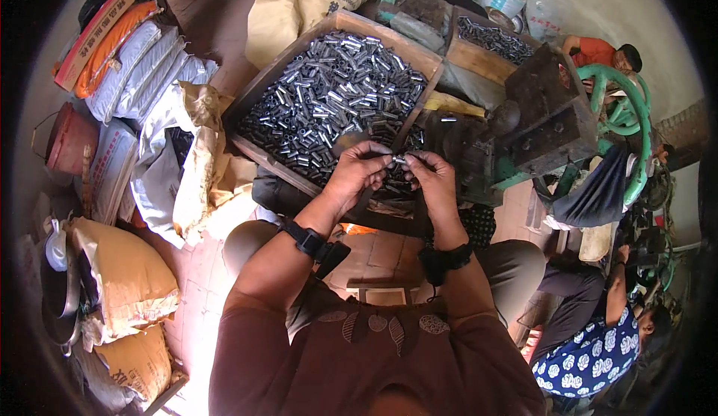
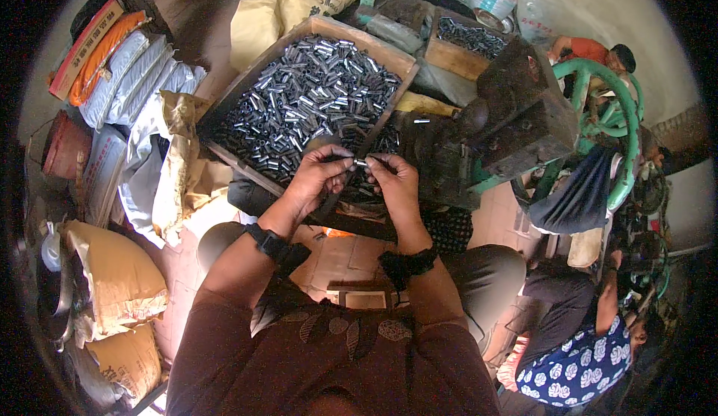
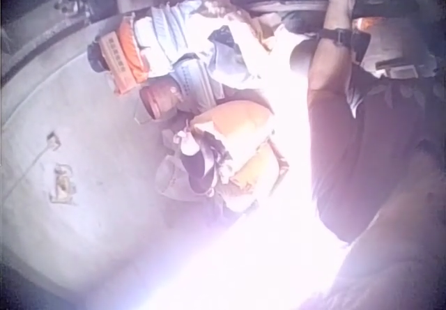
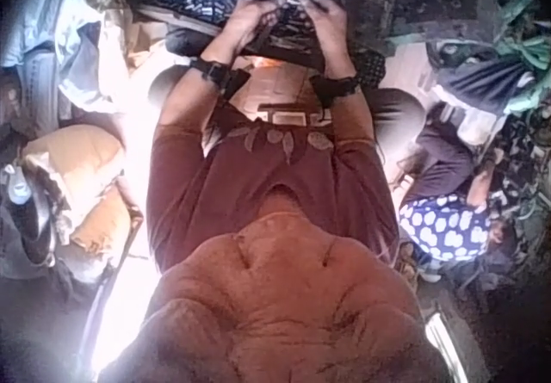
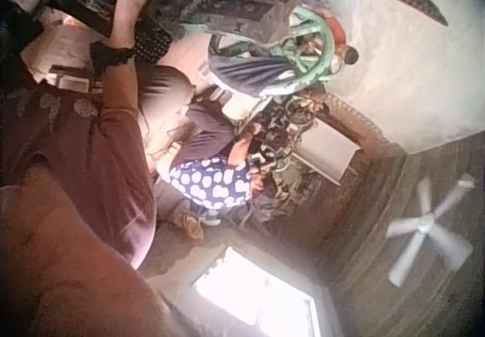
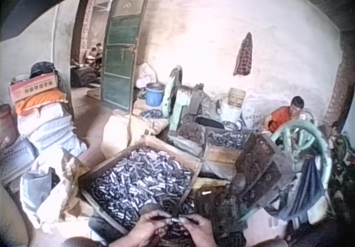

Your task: Manually inserting and pressing metal pins or cylinders into components using a stamping press machine

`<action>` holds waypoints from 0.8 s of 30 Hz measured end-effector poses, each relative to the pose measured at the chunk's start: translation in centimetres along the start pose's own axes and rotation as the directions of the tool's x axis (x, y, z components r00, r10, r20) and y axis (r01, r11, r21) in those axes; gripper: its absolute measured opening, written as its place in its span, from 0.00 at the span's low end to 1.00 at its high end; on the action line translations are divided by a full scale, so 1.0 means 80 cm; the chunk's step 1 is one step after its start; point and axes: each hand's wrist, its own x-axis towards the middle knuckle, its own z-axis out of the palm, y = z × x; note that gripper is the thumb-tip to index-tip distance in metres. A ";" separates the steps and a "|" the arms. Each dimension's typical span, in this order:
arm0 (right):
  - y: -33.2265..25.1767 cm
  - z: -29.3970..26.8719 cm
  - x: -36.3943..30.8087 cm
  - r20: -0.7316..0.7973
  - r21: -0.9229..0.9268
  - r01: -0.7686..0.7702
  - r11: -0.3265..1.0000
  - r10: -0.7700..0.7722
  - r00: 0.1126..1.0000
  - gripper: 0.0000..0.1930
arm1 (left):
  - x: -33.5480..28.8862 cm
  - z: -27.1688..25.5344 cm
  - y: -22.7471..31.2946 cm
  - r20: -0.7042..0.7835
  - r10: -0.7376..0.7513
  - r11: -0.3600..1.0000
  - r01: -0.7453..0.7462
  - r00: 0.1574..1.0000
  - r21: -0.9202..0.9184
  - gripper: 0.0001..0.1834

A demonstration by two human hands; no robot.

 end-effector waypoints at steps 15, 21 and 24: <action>-0.020 -0.031 -0.001 0.376 0.106 -0.034 0.994 -0.009 0.926 0.29 | -0.012 0.003 0.005 0.201 -0.080 0.991 0.057 0.976 0.118 0.08; -0.034 0.000 0.014 0.519 0.170 -0.051 0.984 -0.046 0.853 0.28 | -0.018 -0.002 0.020 0.265 -0.028 0.999 0.015 0.964 0.050 0.13; -0.029 0.039 0.044 0.480 0.076 0.047 0.996 -0.077 0.874 0.25 | -0.015 -0.018 0.032 -0.039 0.175 0.970 -0.166 0.984 0.178 0.12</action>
